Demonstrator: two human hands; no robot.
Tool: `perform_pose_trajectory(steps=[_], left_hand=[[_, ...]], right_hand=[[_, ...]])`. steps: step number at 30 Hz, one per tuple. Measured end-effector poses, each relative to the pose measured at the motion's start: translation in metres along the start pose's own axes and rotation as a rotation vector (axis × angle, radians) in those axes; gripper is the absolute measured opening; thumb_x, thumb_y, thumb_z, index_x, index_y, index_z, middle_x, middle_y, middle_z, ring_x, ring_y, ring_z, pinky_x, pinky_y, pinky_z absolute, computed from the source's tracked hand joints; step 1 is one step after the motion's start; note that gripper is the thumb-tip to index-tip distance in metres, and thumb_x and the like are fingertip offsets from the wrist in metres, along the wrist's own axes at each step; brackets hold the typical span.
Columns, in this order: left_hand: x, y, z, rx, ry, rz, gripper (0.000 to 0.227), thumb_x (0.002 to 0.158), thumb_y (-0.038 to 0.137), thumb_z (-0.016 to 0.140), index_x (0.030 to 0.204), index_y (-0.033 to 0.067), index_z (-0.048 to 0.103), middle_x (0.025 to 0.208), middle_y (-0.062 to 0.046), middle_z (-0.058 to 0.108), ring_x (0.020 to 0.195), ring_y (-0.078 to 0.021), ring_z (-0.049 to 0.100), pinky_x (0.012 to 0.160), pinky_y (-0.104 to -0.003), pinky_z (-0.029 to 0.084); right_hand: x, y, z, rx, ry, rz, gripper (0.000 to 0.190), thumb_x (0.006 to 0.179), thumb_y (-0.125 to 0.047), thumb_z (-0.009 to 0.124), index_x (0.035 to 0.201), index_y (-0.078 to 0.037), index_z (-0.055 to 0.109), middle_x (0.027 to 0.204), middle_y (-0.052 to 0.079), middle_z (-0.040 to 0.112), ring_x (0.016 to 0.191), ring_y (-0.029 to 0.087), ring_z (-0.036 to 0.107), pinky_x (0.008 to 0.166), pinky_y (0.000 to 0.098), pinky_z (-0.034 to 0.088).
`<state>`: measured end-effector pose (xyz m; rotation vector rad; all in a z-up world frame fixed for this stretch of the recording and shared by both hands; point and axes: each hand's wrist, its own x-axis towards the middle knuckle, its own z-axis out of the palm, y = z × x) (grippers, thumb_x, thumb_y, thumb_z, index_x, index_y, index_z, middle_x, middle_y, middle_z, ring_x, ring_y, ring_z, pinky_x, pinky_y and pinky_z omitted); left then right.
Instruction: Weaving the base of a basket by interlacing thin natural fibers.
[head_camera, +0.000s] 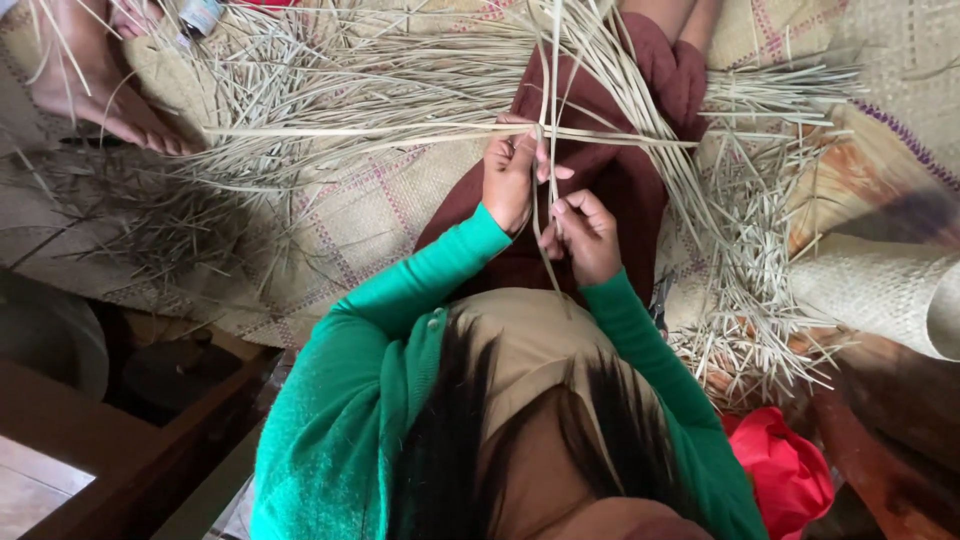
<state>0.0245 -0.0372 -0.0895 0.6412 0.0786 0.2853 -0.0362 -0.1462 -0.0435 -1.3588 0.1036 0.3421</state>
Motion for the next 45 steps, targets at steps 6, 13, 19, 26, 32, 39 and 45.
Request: perform_pose_trajectory(steps=[6, 13, 19, 26, 32, 39, 45], left_hand=[[-0.004, 0.018, 0.019, 0.024, 0.066, -0.057, 0.008, 0.088, -0.001, 0.039, 0.093, 0.0014, 0.045, 0.057, -0.004, 0.042, 0.036, -0.008, 0.038, 0.035, -0.03, 0.052], [-0.001, 0.025, 0.021, -0.127, 0.222, -0.235, 0.009, 0.085, -0.005, 0.039, 0.085, 0.0036, 0.043, 0.056, -0.005, 0.042, 0.038, -0.0078, 0.032, 0.033, -0.025, 0.043], [-0.001, 0.018, 0.016, -0.213, 0.285, -0.267, 0.013, 0.081, -0.01, 0.037, 0.082, 0.0003, 0.045, 0.056, -0.007, 0.041, 0.039, -0.0096, 0.032, 0.036, -0.027, 0.04], [0.005, 0.018, 0.016, -0.211, 0.294, -0.22, 0.013, 0.083, -0.01, 0.037, 0.09, -0.0005, 0.044, 0.058, -0.009, 0.04, 0.04, -0.0118, 0.031, 0.037, -0.03, 0.041], [0.004, 0.026, 0.025, -0.076, 0.338, -0.262, 0.006, 0.084, -0.004, 0.042, 0.083, 0.0025, 0.043, 0.056, -0.005, 0.043, 0.04, -0.0073, 0.038, 0.028, -0.021, 0.041], [0.011, 0.015, 0.011, -0.082, 0.371, -0.272, 0.007, 0.085, -0.002, 0.042, 0.08, 0.0017, 0.045, 0.056, -0.004, 0.04, 0.041, -0.0089, 0.04, 0.027, -0.017, 0.036], [0.012, 0.009, 0.007, -0.079, 0.347, -0.213, 0.008, 0.082, -0.005, 0.039, 0.083, -0.0012, 0.047, 0.053, -0.004, 0.043, 0.037, -0.0077, 0.041, 0.038, -0.027, 0.053]], right_hand=[[-0.005, -0.01, 0.004, -0.142, -0.031, -0.081, 0.01, 0.09, -0.016, 0.048, 0.085, -0.007, 0.046, 0.055, 0.016, 0.058, 0.038, 0.012, 0.047, 0.037, 0.0183, 0.032], [-0.012, -0.025, 0.009, -0.3, -0.238, -0.443, 0.009, 0.076, 0.0, 0.064, 0.083, 0.003, 0.059, 0.084, 0.017, 0.064, 0.078, 0.021, 0.058, 0.071, 0.0329, 0.046], [-0.01, -0.012, -0.004, -0.386, -0.113, -0.543, 0.004, 0.079, -0.001, 0.062, 0.082, 0.002, 0.063, 0.074, 0.015, 0.063, 0.066, 0.022, 0.059, 0.061, 0.0328, 0.05], [-0.021, -0.012, -0.013, -0.379, 0.096, -0.219, 0.01, 0.083, -0.009, 0.06, 0.088, -0.001, 0.06, 0.044, 0.014, 0.051, 0.027, 0.012, 0.039, 0.028, 0.0188, 0.032], [-0.029, 0.001, -0.03, -0.391, 0.065, -0.13, 0.01, 0.079, -0.01, 0.064, 0.082, -0.001, 0.063, 0.049, 0.015, 0.056, 0.033, 0.015, 0.05, 0.033, 0.0221, 0.041], [-0.042, -0.01, -0.03, -0.385, 0.047, -0.081, 0.006, 0.075, -0.006, 0.067, 0.08, -0.002, 0.066, 0.06, 0.012, 0.062, 0.049, 0.014, 0.058, 0.046, 0.0268, 0.049], [-0.051, -0.041, -0.016, -0.294, 0.053, -0.222, 0.011, 0.071, 0.0, 0.067, 0.081, 0.004, 0.065, 0.067, 0.013, 0.064, 0.062, 0.011, 0.056, 0.058, 0.0313, 0.051]])
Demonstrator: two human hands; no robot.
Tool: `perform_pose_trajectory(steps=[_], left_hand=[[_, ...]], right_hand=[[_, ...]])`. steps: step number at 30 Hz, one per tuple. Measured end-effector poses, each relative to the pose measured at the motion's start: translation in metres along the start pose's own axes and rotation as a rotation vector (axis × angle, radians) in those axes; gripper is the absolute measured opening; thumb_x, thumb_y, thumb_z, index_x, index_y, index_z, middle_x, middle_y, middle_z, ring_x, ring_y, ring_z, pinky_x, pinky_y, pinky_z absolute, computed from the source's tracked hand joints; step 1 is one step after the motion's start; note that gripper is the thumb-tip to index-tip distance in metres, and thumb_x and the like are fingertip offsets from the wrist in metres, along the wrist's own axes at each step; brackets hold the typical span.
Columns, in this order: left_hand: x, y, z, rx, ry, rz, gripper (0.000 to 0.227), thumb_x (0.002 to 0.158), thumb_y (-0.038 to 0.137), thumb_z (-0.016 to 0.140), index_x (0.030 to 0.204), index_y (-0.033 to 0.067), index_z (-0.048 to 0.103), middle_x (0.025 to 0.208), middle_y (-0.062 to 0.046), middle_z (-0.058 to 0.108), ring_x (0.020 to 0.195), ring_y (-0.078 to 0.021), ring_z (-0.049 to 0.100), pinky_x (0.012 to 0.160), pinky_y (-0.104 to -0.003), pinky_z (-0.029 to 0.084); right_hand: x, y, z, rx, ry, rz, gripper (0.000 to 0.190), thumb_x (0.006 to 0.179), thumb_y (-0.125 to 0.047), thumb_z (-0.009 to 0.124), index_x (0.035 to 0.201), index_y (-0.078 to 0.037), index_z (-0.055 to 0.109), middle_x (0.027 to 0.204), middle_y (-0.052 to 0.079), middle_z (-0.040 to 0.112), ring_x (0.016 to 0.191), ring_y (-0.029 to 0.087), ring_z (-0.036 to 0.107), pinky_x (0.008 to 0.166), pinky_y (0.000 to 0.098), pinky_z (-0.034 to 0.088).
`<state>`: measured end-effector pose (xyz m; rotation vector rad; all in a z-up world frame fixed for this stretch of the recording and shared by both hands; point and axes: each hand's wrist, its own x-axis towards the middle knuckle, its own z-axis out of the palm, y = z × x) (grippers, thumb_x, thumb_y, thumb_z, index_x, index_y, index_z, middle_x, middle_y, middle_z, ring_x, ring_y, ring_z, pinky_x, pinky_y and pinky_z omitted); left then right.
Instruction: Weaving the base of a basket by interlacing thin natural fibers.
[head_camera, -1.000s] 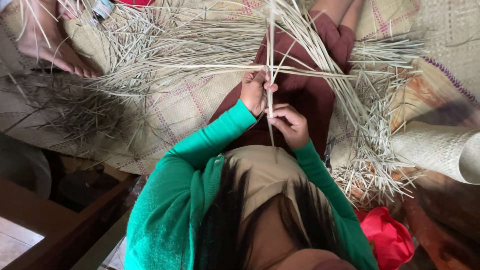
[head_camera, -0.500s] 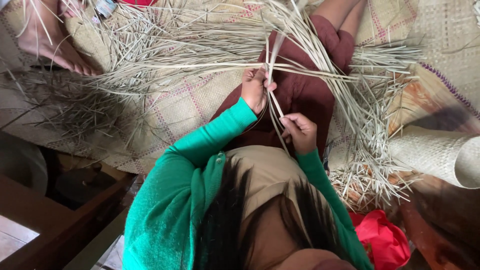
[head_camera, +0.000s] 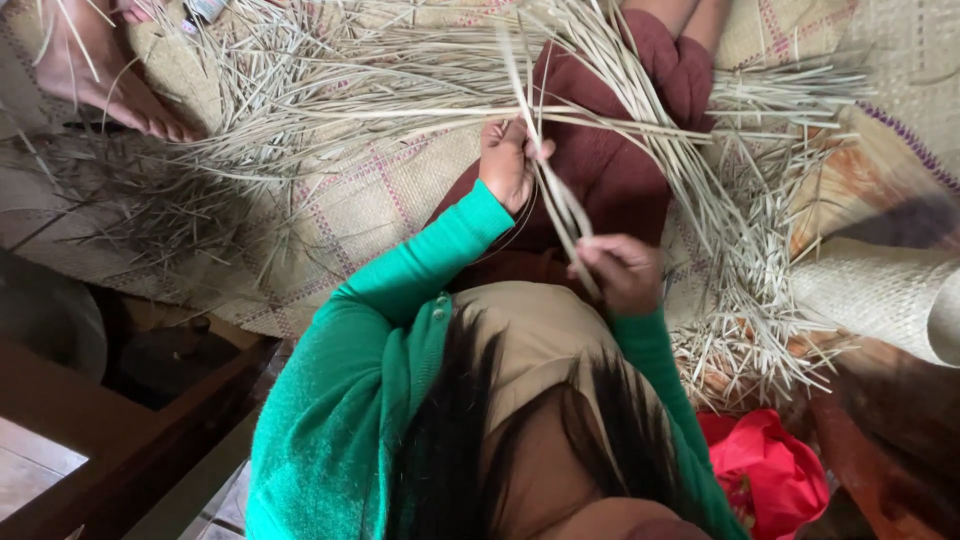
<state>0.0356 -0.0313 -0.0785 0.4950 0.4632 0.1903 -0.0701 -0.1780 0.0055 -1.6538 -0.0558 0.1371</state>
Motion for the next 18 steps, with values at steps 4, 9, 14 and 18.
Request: perform_pose_trajectory(steps=[4, 9, 14, 18], left_hand=[[-0.013, 0.015, 0.009, 0.049, -0.213, 0.116, 0.009, 0.086, 0.002, 0.042, 0.085, -0.0009, 0.051, 0.061, -0.005, 0.048, 0.046, -0.0102, 0.045, 0.064, -0.037, 0.053], [-0.029, 0.016, 0.016, 0.149, -0.368, 0.164, 0.013, 0.088, 0.006, 0.044, 0.083, -0.0025, 0.053, 0.068, -0.007, 0.054, 0.055, -0.0133, 0.049, 0.059, -0.028, 0.051], [-0.042, 0.023, 0.024, 0.344, -0.546, 0.178, 0.011, 0.088, 0.004, 0.044, 0.09, -0.0029, 0.053, 0.071, -0.009, 0.057, 0.06, -0.0132, 0.052, 0.059, -0.022, 0.047], [-0.051, 0.028, 0.028, 0.386, -0.636, 0.143, 0.01, 0.087, 0.001, 0.047, 0.093, -0.0037, 0.054, 0.079, -0.01, 0.057, 0.067, -0.0141, 0.055, 0.064, -0.024, 0.052]], right_hand=[[0.018, -0.031, -0.024, -0.117, 0.194, -0.233, 0.007, 0.081, 0.003, 0.057, 0.079, -0.001, 0.064, 0.064, 0.01, 0.061, 0.05, 0.014, 0.051, 0.057, 0.0255, 0.046], [0.039, -0.065, -0.064, -0.005, 0.447, -0.687, 0.017, 0.086, 0.01, 0.058, 0.088, -0.007, 0.061, 0.072, 0.014, 0.062, 0.057, 0.017, 0.059, 0.058, 0.0261, 0.052], [0.054, -0.09, -0.05, -0.538, 0.335, -0.789, 0.011, 0.087, 0.014, 0.059, 0.089, 0.003, 0.06, 0.082, 0.017, 0.065, 0.065, 0.021, 0.057, 0.06, 0.0304, 0.049], [0.065, -0.098, -0.005, -0.555, 0.119, -0.674, 0.011, 0.082, 0.015, 0.062, 0.087, 0.006, 0.063, 0.078, 0.014, 0.064, 0.07, 0.022, 0.056, 0.082, 0.0356, 0.039]])
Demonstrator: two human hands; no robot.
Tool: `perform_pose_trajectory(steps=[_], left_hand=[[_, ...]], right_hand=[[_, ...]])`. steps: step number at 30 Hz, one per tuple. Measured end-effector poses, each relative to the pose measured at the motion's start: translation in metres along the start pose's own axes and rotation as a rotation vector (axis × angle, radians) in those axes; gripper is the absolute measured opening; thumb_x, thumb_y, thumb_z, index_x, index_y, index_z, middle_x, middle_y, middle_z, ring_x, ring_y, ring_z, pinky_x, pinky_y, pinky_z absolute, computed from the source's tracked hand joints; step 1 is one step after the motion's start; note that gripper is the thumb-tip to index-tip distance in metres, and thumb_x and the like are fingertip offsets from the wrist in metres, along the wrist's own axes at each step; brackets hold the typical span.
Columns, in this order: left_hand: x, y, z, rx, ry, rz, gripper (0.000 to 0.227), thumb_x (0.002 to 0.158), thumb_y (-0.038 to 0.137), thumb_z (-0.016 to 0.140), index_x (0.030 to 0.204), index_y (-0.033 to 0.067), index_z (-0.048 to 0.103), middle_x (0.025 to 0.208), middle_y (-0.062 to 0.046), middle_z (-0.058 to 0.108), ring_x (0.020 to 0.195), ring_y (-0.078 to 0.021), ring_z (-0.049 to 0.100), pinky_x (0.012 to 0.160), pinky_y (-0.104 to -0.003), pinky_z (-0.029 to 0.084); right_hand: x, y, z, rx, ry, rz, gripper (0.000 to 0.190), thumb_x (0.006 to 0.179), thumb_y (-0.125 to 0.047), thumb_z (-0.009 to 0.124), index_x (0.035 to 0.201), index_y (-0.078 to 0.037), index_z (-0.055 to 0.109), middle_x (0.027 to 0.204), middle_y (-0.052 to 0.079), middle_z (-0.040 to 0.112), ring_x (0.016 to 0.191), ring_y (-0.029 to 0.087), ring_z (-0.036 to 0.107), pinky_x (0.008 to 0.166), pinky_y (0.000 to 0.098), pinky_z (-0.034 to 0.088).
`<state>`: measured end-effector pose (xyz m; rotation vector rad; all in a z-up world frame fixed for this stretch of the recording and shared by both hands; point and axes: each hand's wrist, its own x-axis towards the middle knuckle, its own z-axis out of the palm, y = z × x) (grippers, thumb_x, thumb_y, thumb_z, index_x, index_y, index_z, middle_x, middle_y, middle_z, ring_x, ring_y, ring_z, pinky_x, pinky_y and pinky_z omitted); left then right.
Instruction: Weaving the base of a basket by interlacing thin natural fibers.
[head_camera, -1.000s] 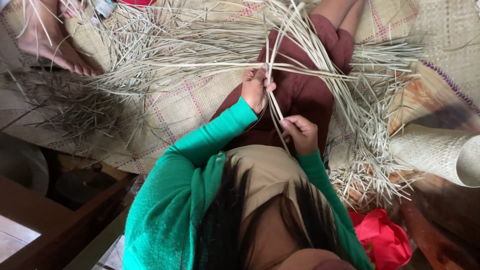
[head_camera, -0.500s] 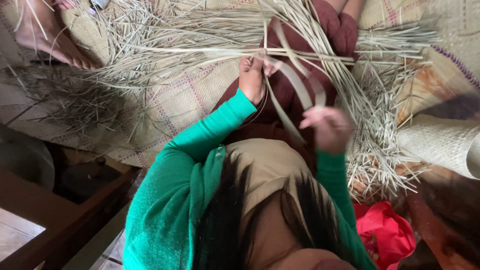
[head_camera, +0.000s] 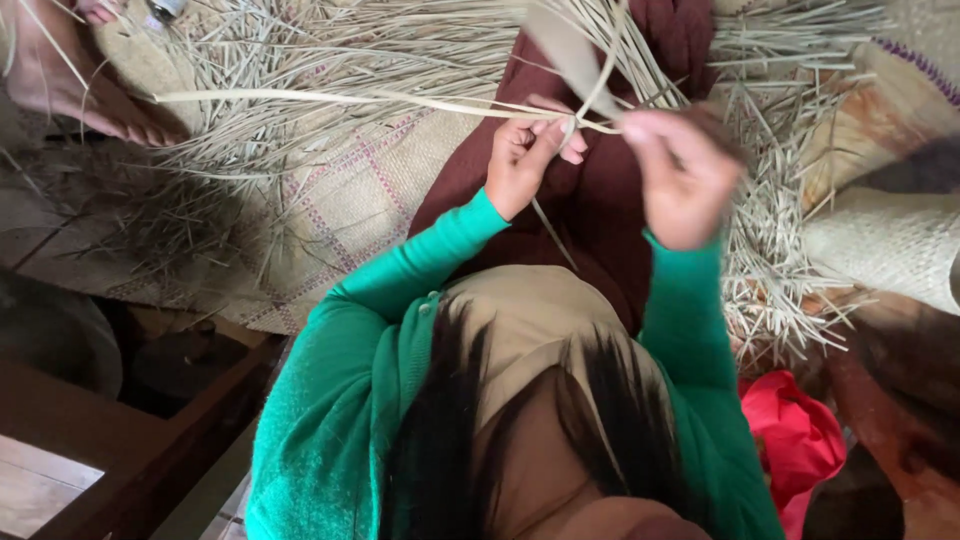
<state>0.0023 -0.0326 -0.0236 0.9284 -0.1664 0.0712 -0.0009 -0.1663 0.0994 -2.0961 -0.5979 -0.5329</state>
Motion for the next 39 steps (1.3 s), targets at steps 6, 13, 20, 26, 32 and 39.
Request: perform_pose_trajectory(steps=[6, 13, 20, 26, 32, 39], left_hand=[[-0.001, 0.012, 0.0, 0.028, -0.064, -0.139, 0.015, 0.087, 0.007, 0.051, 0.094, -0.0031, 0.061, 0.078, -0.007, 0.062, 0.06, -0.0096, 0.055, 0.057, -0.02, 0.048], [-0.005, 0.013, -0.003, 0.116, -0.082, -0.158, 0.012, 0.085, 0.005, 0.053, 0.09, -0.0016, 0.062, 0.072, -0.004, 0.06, 0.052, -0.0059, 0.045, 0.046, -0.016, 0.037], [-0.004, 0.013, -0.005, 0.152, -0.101, -0.15, 0.009, 0.083, 0.002, 0.053, 0.088, -0.0011, 0.06, 0.071, -0.001, 0.057, 0.052, -0.005, 0.044, 0.047, -0.015, 0.036], [-0.005, 0.006, -0.015, 0.15, -0.168, -0.141, 0.013, 0.083, -0.003, 0.053, 0.095, -0.0008, 0.058, 0.077, -0.004, 0.059, 0.055, -0.0069, 0.047, 0.049, -0.016, 0.039], [-0.005, 0.012, -0.01, 0.102, -0.111, -0.211, 0.008, 0.084, 0.005, 0.055, 0.084, 0.0, 0.061, 0.07, -0.002, 0.059, 0.05, -0.004, 0.044, 0.044, -0.014, 0.033], [-0.003, 0.007, -0.012, -0.012, -0.141, -0.135, 0.009, 0.083, 0.001, 0.056, 0.09, -0.0002, 0.062, 0.083, -0.005, 0.054, 0.058, -0.0086, 0.047, 0.048, -0.017, 0.037]], right_hand=[[0.004, 0.007, 0.023, 0.12, -0.18, 0.166, 0.009, 0.077, 0.012, 0.058, 0.086, 0.01, 0.061, 0.077, 0.014, 0.055, 0.061, 0.019, 0.049, 0.055, 0.0261, 0.039], [-0.001, 0.031, 0.021, 0.19, -0.35, 0.229, 0.01, 0.077, 0.012, 0.062, 0.086, 0.007, 0.062, 0.079, 0.01, 0.053, 0.065, 0.016, 0.046, 0.058, 0.0238, 0.037], [0.0, 0.034, 0.02, 0.16, -0.399, 0.198, 0.013, 0.076, 0.015, 0.06, 0.086, 0.006, 0.063, 0.075, 0.009, 0.054, 0.06, 0.015, 0.046, 0.053, 0.0241, 0.037], [-0.001, 0.031, 0.02, 0.286, -0.392, 0.338, 0.011, 0.076, 0.014, 0.058, 0.085, 0.008, 0.061, 0.077, 0.01, 0.059, 0.065, 0.013, 0.049, 0.061, 0.0209, 0.04], [-0.003, 0.03, 0.024, 0.169, -0.381, 0.26, 0.009, 0.077, 0.011, 0.058, 0.084, 0.006, 0.06, 0.078, 0.01, 0.054, 0.065, 0.016, 0.047, 0.059, 0.0246, 0.038], [-0.007, 0.033, 0.027, 0.16, -0.392, 0.237, 0.01, 0.078, 0.011, 0.053, 0.083, 0.005, 0.058, 0.077, 0.01, 0.053, 0.066, 0.018, 0.046, 0.061, 0.026, 0.038]])
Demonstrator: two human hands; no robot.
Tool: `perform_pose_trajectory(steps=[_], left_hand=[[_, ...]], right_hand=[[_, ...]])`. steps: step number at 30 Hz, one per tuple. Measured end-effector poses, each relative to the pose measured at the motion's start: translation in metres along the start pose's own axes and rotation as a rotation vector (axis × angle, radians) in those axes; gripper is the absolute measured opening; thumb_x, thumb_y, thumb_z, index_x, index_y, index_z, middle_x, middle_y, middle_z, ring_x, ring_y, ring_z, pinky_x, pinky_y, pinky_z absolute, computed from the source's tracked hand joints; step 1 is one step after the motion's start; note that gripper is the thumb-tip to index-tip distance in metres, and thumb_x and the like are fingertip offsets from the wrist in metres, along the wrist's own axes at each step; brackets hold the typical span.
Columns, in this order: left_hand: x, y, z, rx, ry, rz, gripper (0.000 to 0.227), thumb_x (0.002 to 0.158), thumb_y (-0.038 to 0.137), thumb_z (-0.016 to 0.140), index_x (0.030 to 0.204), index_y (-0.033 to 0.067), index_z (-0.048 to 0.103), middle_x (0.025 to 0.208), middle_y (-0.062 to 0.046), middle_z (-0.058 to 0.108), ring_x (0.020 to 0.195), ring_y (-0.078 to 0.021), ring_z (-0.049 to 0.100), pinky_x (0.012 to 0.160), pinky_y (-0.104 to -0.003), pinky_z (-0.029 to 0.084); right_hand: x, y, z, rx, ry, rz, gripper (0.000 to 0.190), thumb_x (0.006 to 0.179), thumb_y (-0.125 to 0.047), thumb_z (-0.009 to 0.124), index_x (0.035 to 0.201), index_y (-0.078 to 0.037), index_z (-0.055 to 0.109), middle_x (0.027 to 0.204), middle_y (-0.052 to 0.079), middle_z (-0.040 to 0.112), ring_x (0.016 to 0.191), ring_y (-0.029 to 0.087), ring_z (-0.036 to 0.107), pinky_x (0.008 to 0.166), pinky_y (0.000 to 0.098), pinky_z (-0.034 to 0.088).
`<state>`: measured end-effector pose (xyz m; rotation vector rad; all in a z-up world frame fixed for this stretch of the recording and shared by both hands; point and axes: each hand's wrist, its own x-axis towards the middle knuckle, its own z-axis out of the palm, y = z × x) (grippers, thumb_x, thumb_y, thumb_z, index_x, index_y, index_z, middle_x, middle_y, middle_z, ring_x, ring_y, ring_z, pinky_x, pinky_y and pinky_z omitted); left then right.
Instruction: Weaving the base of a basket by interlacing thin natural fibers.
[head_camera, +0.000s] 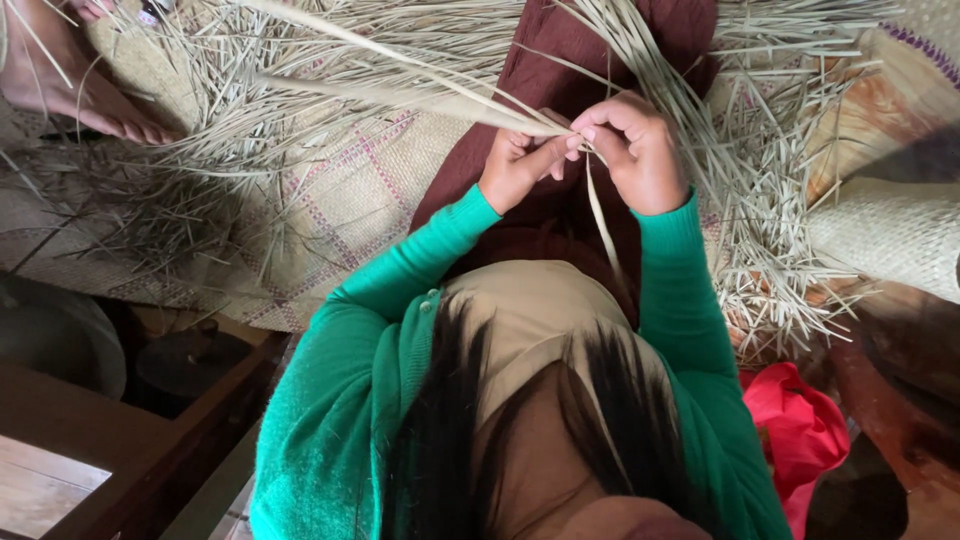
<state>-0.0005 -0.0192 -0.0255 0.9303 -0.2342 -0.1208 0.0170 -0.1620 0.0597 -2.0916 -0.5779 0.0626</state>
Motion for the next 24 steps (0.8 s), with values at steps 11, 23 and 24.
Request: perform_pose_trajectory(steps=[11, 23, 24], left_hand=[[-0.001, 0.002, 0.002, 0.108, 0.024, -0.024, 0.004, 0.081, -0.001, 0.054, 0.083, 0.0014, 0.057, 0.07, -0.003, 0.056, 0.054, -0.0064, 0.046, 0.049, -0.015, 0.039], [-0.001, 0.001, -0.003, 0.098, 0.128, -0.039, 0.007, 0.08, 0.003, 0.058, 0.084, -0.0017, 0.062, 0.066, -0.005, 0.06, 0.049, -0.0059, 0.047, 0.043, -0.014, 0.035], [-0.001, 0.002, -0.002, 0.098, 0.128, -0.041, 0.007, 0.08, 0.003, 0.058, 0.084, -0.0017, 0.062, 0.066, -0.005, 0.06, 0.049, -0.0059, 0.047, 0.043, -0.014, 0.035]], right_hand=[[-0.005, -0.009, 0.003, 0.042, 0.085, 0.035, 0.007, 0.082, 0.01, 0.056, 0.087, 0.006, 0.06, 0.073, 0.009, 0.058, 0.059, 0.014, 0.049, 0.053, 0.0226, 0.039], [-0.011, 0.004, 0.004, 0.244, 0.049, 0.147, 0.011, 0.081, 0.006, 0.058, 0.092, 0.007, 0.057, 0.086, 0.011, 0.061, 0.074, 0.014, 0.057, 0.071, 0.0226, 0.046], [-0.011, 0.007, 0.005, 0.245, 0.049, 0.148, 0.011, 0.081, 0.006, 0.058, 0.092, 0.007, 0.057, 0.086, 0.011, 0.061, 0.074, 0.014, 0.057, 0.071, 0.0226, 0.046]])
